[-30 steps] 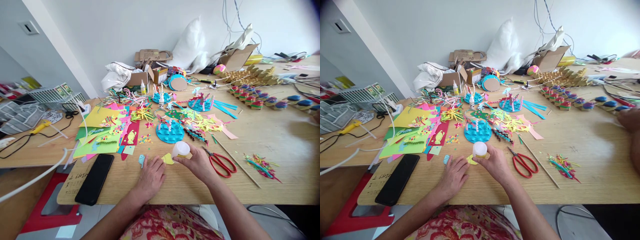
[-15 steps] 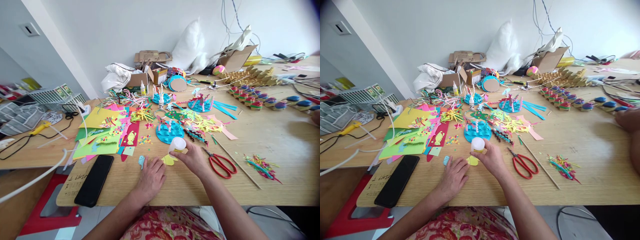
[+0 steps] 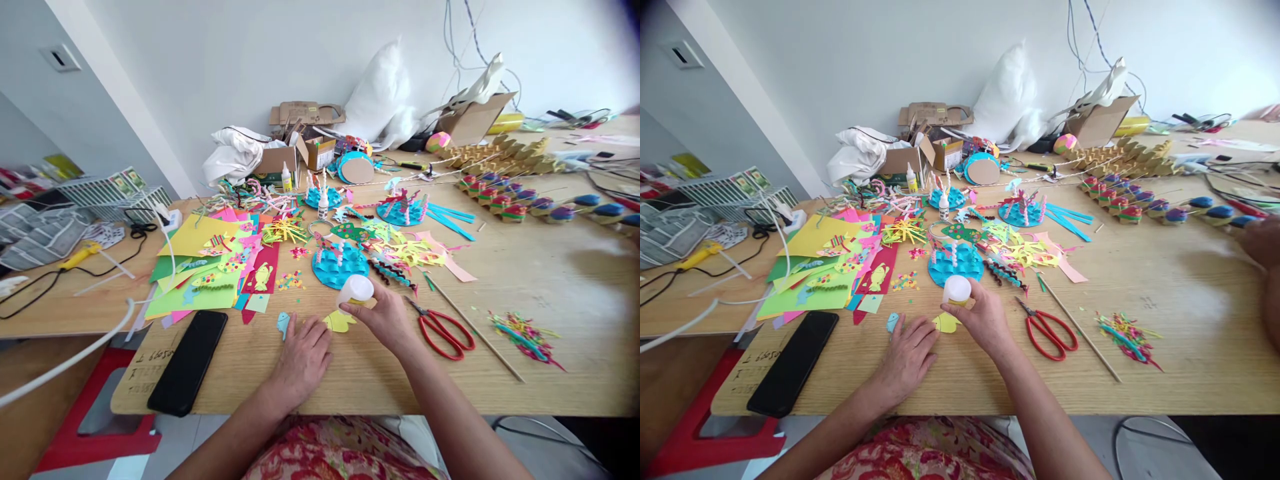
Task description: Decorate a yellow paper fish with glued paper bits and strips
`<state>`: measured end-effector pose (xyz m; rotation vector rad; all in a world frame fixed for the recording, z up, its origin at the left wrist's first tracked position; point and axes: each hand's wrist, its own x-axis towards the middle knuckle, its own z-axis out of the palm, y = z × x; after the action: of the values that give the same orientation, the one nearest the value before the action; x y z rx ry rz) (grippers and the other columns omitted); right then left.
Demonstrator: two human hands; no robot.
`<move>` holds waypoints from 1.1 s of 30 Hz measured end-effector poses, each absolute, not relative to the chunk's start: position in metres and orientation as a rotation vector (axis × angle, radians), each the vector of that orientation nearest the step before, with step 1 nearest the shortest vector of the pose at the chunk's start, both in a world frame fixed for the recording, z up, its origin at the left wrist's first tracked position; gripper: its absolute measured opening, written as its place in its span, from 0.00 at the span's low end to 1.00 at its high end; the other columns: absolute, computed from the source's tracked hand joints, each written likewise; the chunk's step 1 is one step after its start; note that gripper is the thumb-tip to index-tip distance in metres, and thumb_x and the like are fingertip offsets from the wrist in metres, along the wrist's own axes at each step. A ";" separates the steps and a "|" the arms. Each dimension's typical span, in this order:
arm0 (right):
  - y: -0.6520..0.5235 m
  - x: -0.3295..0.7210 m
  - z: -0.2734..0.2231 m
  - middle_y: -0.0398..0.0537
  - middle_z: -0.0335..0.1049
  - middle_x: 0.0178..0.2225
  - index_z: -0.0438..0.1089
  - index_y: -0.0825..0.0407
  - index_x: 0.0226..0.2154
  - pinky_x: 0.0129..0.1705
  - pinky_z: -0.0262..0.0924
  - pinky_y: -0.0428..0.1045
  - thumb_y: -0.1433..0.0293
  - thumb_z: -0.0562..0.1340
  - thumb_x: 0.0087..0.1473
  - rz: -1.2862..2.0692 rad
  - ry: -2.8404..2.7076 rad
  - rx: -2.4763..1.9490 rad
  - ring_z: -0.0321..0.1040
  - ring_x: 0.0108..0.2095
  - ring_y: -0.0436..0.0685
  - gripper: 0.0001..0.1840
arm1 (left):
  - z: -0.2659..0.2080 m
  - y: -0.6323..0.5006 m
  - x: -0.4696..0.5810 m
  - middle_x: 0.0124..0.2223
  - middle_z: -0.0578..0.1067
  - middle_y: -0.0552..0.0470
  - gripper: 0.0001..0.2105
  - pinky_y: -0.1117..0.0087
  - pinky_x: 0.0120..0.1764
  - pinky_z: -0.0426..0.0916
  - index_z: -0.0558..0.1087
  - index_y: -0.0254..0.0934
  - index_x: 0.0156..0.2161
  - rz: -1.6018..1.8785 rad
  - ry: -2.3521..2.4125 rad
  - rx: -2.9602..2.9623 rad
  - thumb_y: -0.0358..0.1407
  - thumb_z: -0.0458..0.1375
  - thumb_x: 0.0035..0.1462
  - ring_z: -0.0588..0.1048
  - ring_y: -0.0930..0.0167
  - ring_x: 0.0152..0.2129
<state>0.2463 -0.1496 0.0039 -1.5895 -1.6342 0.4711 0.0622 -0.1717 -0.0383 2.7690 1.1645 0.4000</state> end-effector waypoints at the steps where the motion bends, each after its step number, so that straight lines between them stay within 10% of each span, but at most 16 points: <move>1: -0.149 0.246 0.004 0.44 0.71 0.27 0.68 0.53 0.30 0.29 0.56 0.46 0.60 0.64 0.41 0.463 -1.633 -1.590 0.66 0.29 0.56 0.15 | -0.038 -0.172 0.062 0.48 0.69 0.50 0.14 0.49 0.55 0.45 0.64 0.39 0.47 0.397 1.163 2.767 0.35 0.52 0.55 0.61 0.66 0.51; 33: -0.148 0.240 0.004 0.44 0.71 0.26 0.68 0.53 0.29 0.27 0.56 0.46 0.58 0.63 0.41 0.469 -1.645 -1.589 0.66 0.28 0.56 0.16 | -0.042 -0.171 0.062 0.47 0.69 0.49 0.14 0.49 0.55 0.45 0.64 0.39 0.47 0.406 1.174 2.793 0.36 0.52 0.55 0.61 0.66 0.50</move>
<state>0.2400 -0.1478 0.0039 -1.5887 -1.6452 0.4693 0.0618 -0.1714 -0.0418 2.7927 1.1741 0.4063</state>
